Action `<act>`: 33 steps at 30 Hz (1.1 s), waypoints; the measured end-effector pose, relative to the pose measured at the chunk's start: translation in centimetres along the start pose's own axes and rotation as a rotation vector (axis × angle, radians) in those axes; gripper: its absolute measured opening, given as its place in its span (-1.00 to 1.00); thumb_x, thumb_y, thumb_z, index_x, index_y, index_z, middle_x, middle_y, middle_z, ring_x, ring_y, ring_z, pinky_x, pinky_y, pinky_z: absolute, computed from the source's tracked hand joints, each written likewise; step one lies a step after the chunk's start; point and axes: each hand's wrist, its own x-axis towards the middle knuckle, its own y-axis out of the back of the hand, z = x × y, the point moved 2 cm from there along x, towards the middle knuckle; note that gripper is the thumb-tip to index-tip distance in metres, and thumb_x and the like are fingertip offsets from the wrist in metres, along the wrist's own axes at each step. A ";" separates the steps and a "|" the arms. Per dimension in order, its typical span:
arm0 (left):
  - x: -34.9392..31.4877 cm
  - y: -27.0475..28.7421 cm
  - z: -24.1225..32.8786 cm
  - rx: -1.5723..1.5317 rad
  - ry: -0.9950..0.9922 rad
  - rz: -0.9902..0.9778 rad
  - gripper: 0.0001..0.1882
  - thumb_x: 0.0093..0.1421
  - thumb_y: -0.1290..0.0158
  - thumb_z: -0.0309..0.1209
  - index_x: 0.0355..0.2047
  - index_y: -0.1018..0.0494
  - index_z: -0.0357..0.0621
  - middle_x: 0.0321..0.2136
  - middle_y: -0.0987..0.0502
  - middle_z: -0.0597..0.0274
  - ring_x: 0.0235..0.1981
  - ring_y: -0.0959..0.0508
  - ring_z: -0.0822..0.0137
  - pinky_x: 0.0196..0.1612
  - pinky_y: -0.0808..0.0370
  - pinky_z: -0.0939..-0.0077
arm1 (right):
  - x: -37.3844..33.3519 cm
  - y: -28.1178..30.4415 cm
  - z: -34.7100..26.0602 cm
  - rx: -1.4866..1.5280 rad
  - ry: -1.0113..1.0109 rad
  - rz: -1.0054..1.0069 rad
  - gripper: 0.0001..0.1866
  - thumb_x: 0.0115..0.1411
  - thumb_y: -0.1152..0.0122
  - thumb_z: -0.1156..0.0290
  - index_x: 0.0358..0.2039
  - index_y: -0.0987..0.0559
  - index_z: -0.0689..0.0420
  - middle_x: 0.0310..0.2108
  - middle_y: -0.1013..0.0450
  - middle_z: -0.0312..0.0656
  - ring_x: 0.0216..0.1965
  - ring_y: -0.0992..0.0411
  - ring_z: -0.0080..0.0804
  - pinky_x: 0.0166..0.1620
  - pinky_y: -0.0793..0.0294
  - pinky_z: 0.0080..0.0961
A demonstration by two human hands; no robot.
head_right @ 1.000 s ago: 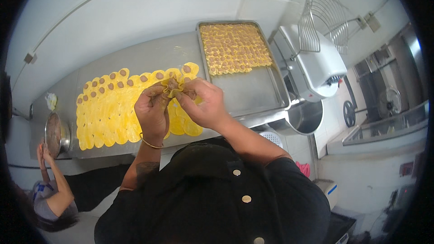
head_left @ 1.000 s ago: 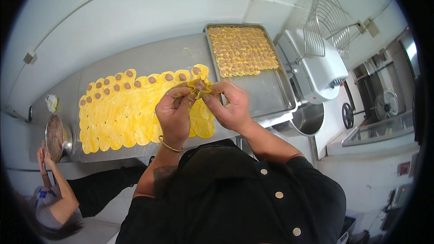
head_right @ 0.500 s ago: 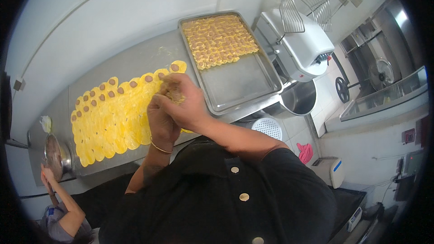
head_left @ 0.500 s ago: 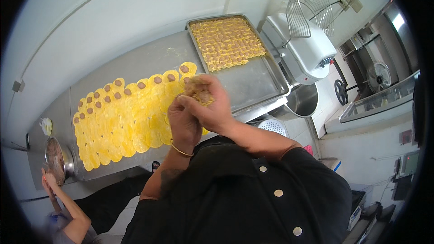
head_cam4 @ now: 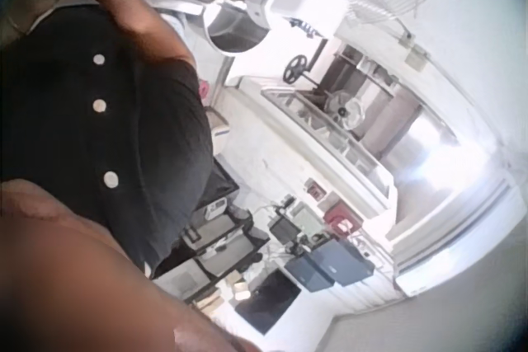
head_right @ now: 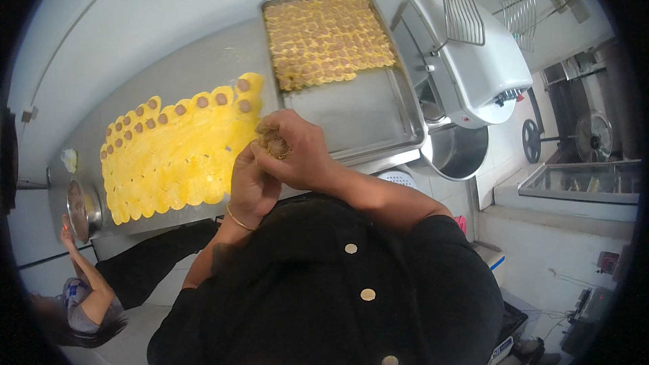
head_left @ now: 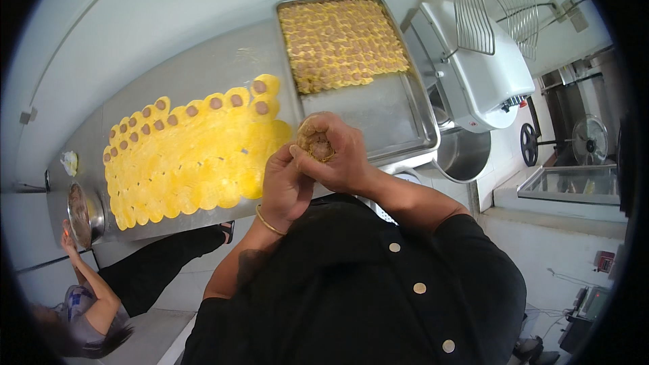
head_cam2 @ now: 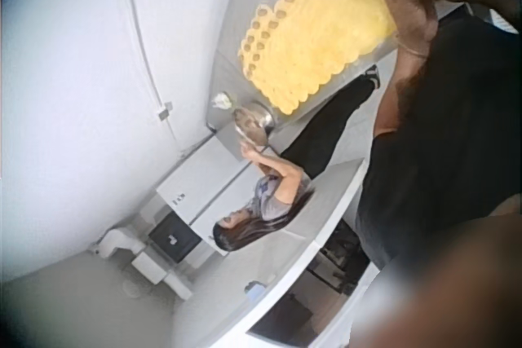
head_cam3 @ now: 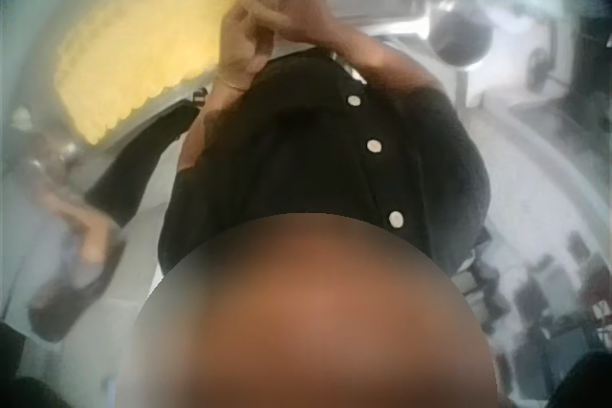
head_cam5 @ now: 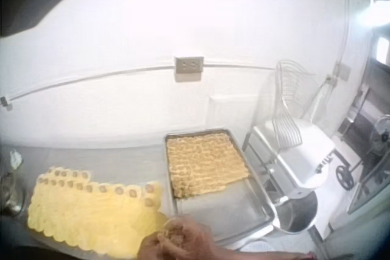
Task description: The person repeatedly picks a small brown filling ball and a yellow pasta wrapper from a stainless steel table, folds the wrapper around the filling to form a ravioli, and places the finished piece onto a metal baking tray. Another person is visible in the background preparing filling.
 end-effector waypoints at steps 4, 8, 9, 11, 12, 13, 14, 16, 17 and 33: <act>4.1 -2.5 -3.0 -0.193 0.298 0.152 -0.49 0.51 0.10 -0.10 0.28 -0.32 -0.20 0.17 -0.50 0.08 0.14 -0.54 0.15 0.19 -0.50 0.27 | -0.1 5.9 6.2 -0.116 0.092 -0.007 -0.60 0.01 -0.51 0.36 -0.16 -0.57 0.14 -0.25 -0.55 -0.10 -0.21 -0.55 -0.05 -0.15 -0.57 -0.21; 9.4 -1.2 -8.3 -0.168 0.421 0.200 -0.43 0.53 0.19 -0.01 0.31 -0.28 -0.19 0.19 -0.48 -0.04 0.14 -0.55 0.08 0.18 -0.49 0.23 | -2.0 9.6 12.9 -0.195 -0.082 -0.014 -0.54 0.00 -0.53 0.30 -0.08 -0.58 0.12 -0.25 -0.56 -0.12 -0.17 -0.51 -0.04 0.01 -0.48 -0.15; 10.9 -0.5 -9.7 -0.129 0.468 0.220 -0.43 0.54 0.20 -0.01 0.31 -0.28 -0.19 0.18 -0.49 -0.06 0.13 -0.55 0.07 0.18 -0.49 0.23 | -2.6 10.9 14.5 -0.232 -0.102 -0.003 -0.52 0.02 -0.53 0.28 -0.06 -0.59 0.12 -0.26 -0.56 -0.13 -0.19 -0.51 -0.05 0.04 -0.46 -0.16; 13.6 0.4 -12.4 -0.094 0.490 0.204 -0.48 0.54 0.18 -0.03 0.25 -0.31 -0.18 0.05 -0.56 -0.04 0.02 -0.59 0.13 0.09 -0.53 0.25 | -3.6 13.5 17.4 -0.360 -0.212 -0.093 -0.54 0.03 -0.51 0.26 -0.07 -0.61 0.13 -0.27 -0.56 -0.12 -0.19 -0.49 -0.06 0.05 -0.42 -0.15; 15.0 0.6 -13.7 -0.082 0.515 0.197 -0.49 0.54 0.16 -0.04 0.24 -0.32 -0.19 0.04 -0.57 -0.03 0.01 -0.59 0.14 0.09 -0.53 0.27 | -4.0 14.7 18.8 -0.446 -0.292 -0.146 -0.54 0.03 -0.50 0.25 -0.08 -0.62 0.14 -0.27 -0.56 -0.12 -0.19 -0.48 -0.06 0.06 -0.40 -0.15; 16.2 0.8 -14.9 -0.099 0.552 0.208 -0.49 0.54 0.15 -0.04 0.24 -0.33 -0.19 0.03 -0.57 -0.02 0.00 -0.60 0.16 0.08 -0.54 0.28 | -4.1 15.6 19.9 -0.419 -0.307 -0.172 -0.56 0.05 -0.47 0.24 -0.07 -0.62 0.14 -0.27 -0.57 -0.11 -0.17 -0.47 -0.03 0.04 -0.39 -0.13; 17.4 1.0 -15.8 -0.009 0.518 0.197 -0.50 0.54 0.15 -0.07 0.23 -0.33 -0.21 0.04 -0.56 -0.02 0.02 -0.59 0.15 0.09 -0.54 0.27 | -4.0 16.5 21.2 -0.410 -0.344 -0.204 -0.58 0.07 -0.43 0.24 -0.07 -0.62 0.13 -0.27 -0.57 -0.09 -0.14 -0.46 0.00 0.03 -0.37 -0.11; 19.4 1.2 -16.9 0.079 0.455 0.194 -0.53 0.54 0.15 -0.13 0.23 -0.35 -0.24 0.05 -0.55 -0.02 0.05 -0.59 0.15 0.11 -0.54 0.25 | -2.8 17.5 23.4 -0.424 -0.376 -0.187 -0.61 0.09 -0.40 0.24 -0.10 -0.63 0.14 -0.28 -0.57 -0.07 -0.12 -0.45 0.03 0.01 -0.36 -0.09; 20.1 1.4 -17.1 0.172 0.453 0.249 -0.56 0.54 0.12 -0.17 0.22 -0.36 -0.25 0.04 -0.55 -0.01 0.03 -0.60 0.15 0.10 -0.55 0.25 | -1.8 17.4 24.4 -0.446 -0.370 -0.135 -0.64 0.10 -0.39 0.24 -0.12 -0.64 0.14 -0.29 -0.58 -0.07 -0.13 -0.46 0.02 0.00 -0.35 -0.09; 23.1 2.5 -17.1 0.388 0.494 0.304 -0.68 0.50 0.03 -0.29 0.10 -0.48 -0.25 -0.12 -0.62 0.12 -0.15 -0.67 0.25 -0.02 -0.62 0.35 | 2.4 13.5 29.0 -0.627 -0.482 0.041 -0.71 0.07 -0.36 0.30 -0.25 -0.64 0.21 -0.38 -0.59 0.00 -0.19 -0.49 0.11 -0.06 -0.41 0.00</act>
